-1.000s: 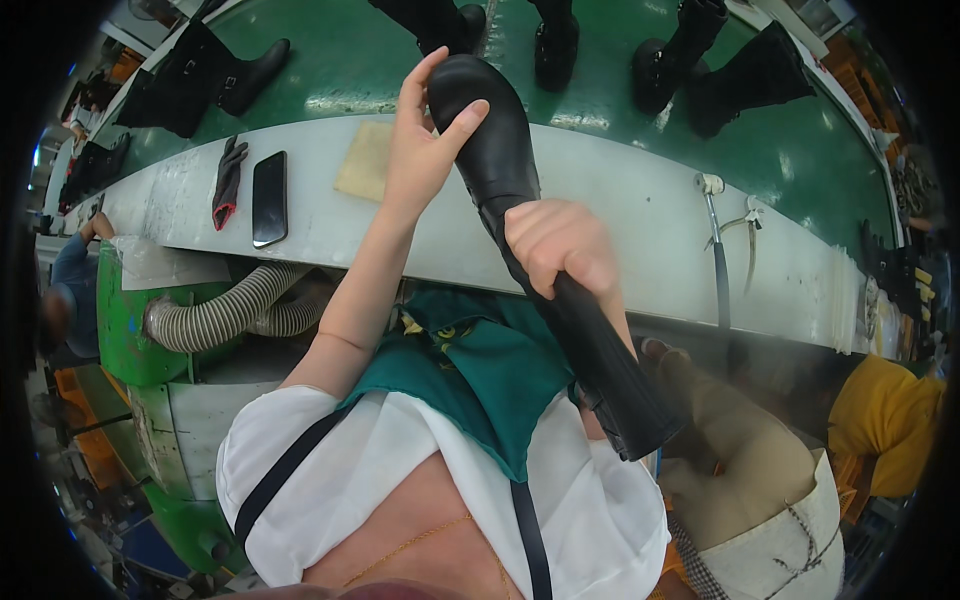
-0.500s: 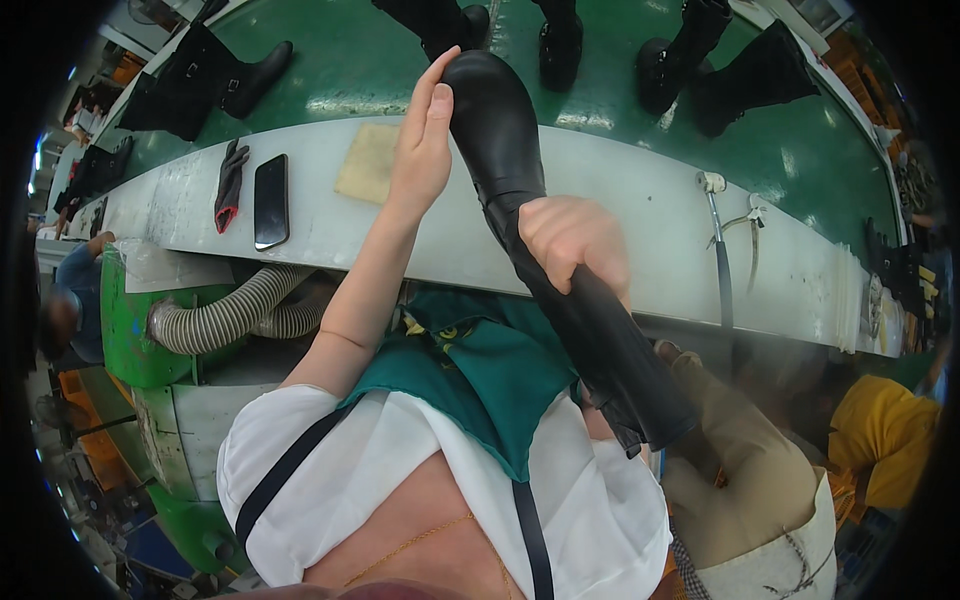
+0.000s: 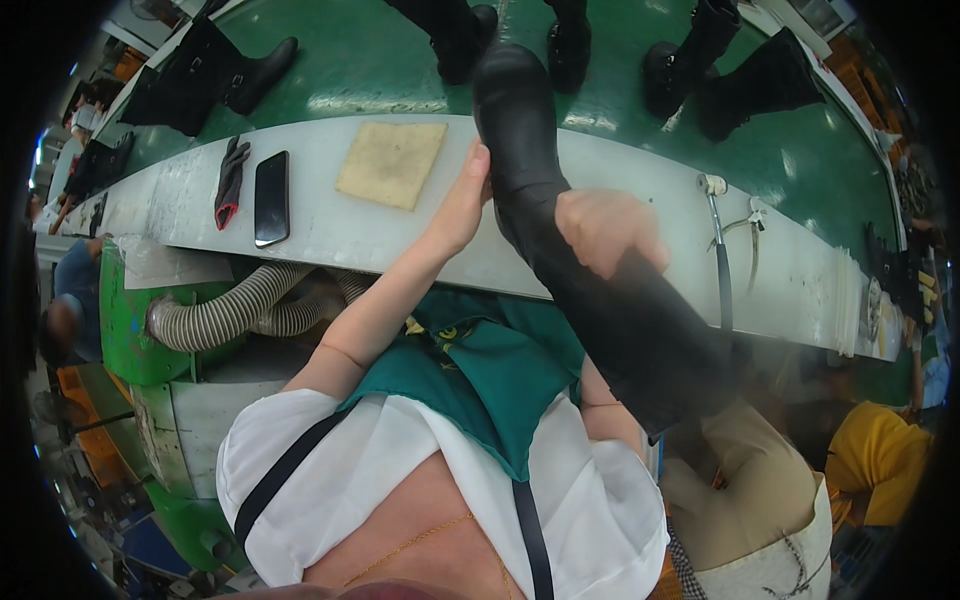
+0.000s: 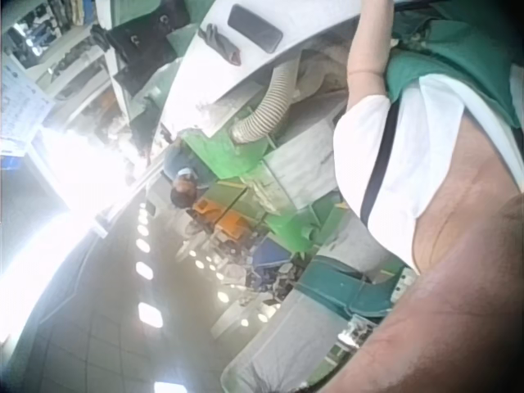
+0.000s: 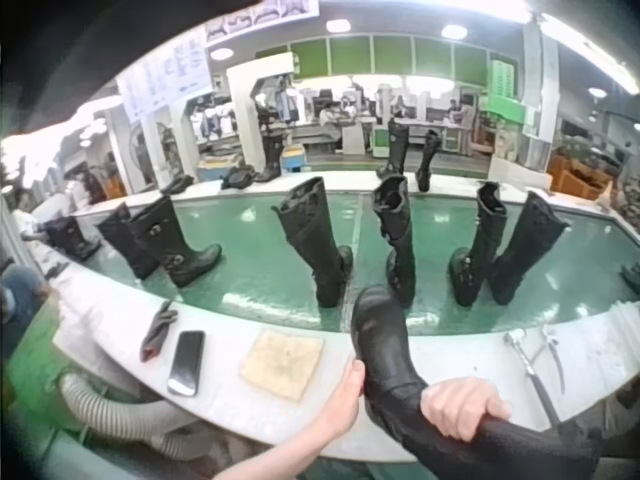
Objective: The person cleans the soles of black boots using a hammer-like tool to scrape off debris. They repeatedly pick up boots from a table, scrape the soles, and place them back down. The person also wipes the boots with a cloth and inspects the soles by hand.
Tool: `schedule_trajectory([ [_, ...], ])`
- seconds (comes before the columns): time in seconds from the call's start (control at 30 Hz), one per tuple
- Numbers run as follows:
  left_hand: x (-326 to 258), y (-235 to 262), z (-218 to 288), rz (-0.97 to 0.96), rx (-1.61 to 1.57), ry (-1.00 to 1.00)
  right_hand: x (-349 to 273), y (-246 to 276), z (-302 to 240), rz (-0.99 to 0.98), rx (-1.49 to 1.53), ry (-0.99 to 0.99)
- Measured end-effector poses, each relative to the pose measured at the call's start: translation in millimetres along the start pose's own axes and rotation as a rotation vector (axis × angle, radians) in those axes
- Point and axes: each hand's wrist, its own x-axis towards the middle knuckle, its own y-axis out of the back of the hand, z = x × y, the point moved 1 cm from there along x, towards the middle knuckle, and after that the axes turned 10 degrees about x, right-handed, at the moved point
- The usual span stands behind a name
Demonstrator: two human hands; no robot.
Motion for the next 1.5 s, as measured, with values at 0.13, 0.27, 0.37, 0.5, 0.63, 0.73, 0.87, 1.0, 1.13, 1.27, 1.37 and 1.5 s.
schedule_trajectory([
  [0.13,-9,-15,-4,-0.055,0.038,0.032,-12,33,-5,-0.122,0.194,0.112],
  [0.27,-14,-14,-10,-0.110,0.006,0.198,-11,7,-10,0.539,0.223,0.174],
  [0.37,-24,-26,27,-0.105,-0.351,0.386,-7,19,-11,0.663,0.320,0.167],
  [0.5,-26,-26,23,-0.283,-0.640,0.476,10,40,-12,0.846,0.383,0.012],
  [0.63,-24,-32,37,-0.325,-1.043,0.580,22,46,-5,1.116,-0.308,-0.473],
  [0.73,-18,-32,41,-0.313,-1.276,0.583,30,38,13,1.217,-0.192,-0.552],
  [0.87,-15,-34,46,-0.304,-1.325,0.569,23,48,18,1.203,-0.168,-0.502],
  [1.0,-17,-36,48,-0.287,-1.354,0.590,19,50,19,1.237,-0.174,-0.505],
  [1.13,-22,-35,49,-0.303,-1.062,0.592,7,52,22,1.195,-0.053,-0.476],
  [1.27,-31,-31,19,0.036,-0.104,0.143,-29,53,33,1.017,-0.112,-0.401],
  [1.37,-47,-21,13,0.008,0.207,-0.385,-53,37,59,0.933,-0.713,-0.459],
  [1.5,-60,-18,11,0.276,0.041,-0.102,12,-12,61,0.890,-0.860,-0.588],
])
